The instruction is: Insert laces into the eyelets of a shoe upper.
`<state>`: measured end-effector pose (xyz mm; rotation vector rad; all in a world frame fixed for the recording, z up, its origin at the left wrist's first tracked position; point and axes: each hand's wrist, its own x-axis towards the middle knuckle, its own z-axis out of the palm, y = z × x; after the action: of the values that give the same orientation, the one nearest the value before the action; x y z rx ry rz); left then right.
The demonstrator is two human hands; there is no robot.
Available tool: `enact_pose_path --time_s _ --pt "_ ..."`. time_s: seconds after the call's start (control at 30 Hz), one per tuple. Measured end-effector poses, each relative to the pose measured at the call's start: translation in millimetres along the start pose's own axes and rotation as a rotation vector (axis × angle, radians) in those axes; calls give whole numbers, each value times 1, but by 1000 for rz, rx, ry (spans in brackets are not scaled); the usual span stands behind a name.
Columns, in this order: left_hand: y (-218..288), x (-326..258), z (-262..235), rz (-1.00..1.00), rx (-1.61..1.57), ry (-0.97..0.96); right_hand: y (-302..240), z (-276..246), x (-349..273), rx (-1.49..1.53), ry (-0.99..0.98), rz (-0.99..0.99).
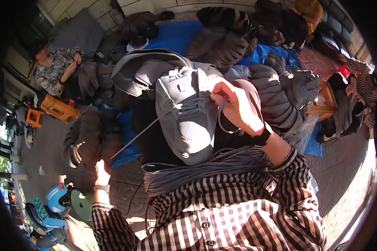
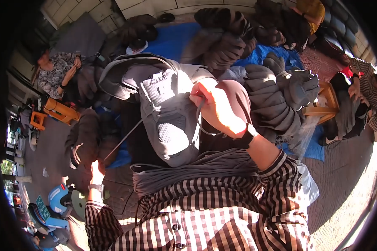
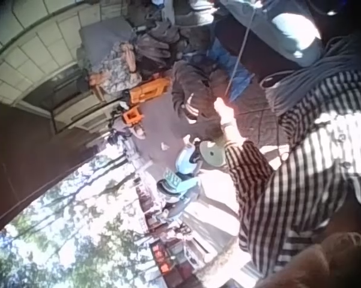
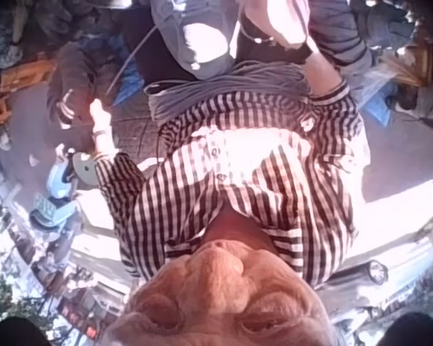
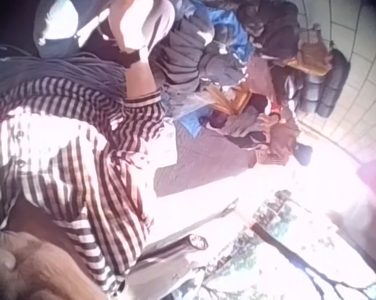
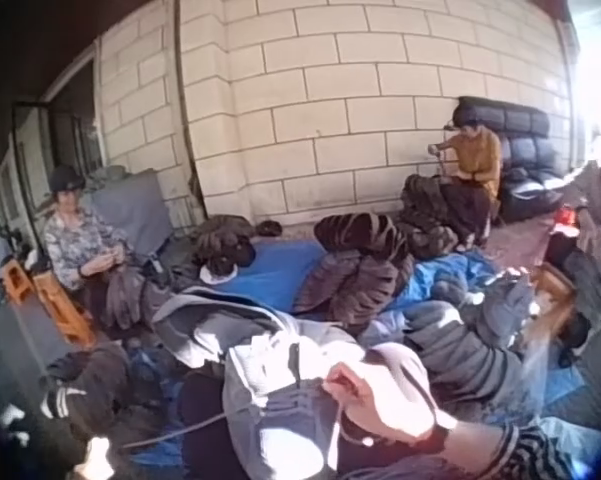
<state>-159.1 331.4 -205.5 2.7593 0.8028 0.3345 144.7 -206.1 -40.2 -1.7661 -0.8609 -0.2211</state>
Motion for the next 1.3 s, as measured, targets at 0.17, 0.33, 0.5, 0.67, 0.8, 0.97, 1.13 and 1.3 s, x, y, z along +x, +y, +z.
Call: enact_pose_path --time_s 0.17,0.33,0.5,0.67,0.8,0.97,1.13,1.3 --pt "43 8 5 150 106 44 -11 -1 -5 -158 76 -95" --pt "94 6 -14 76 -18 49 -8 9 -3 -239 173 -341" --pt "226 8 -64 198 -407 59 4 9 -3 -314 104 -331" --pt "303 6 -78 316 -756 39 3 14 -4 -359 185 -391" --pt "357 15 -83 448 -873 25 1 10 -3 -385 138 -389" --pt "393 22 -70 443 -1018 11 -2 9 -4 -361 135 -358" --pt "411 31 -49 483 -1037 59 -3 5 -4 -331 93 -288" --pt "417 31 -42 545 -904 184 -7 5 0 -334 77 -282"
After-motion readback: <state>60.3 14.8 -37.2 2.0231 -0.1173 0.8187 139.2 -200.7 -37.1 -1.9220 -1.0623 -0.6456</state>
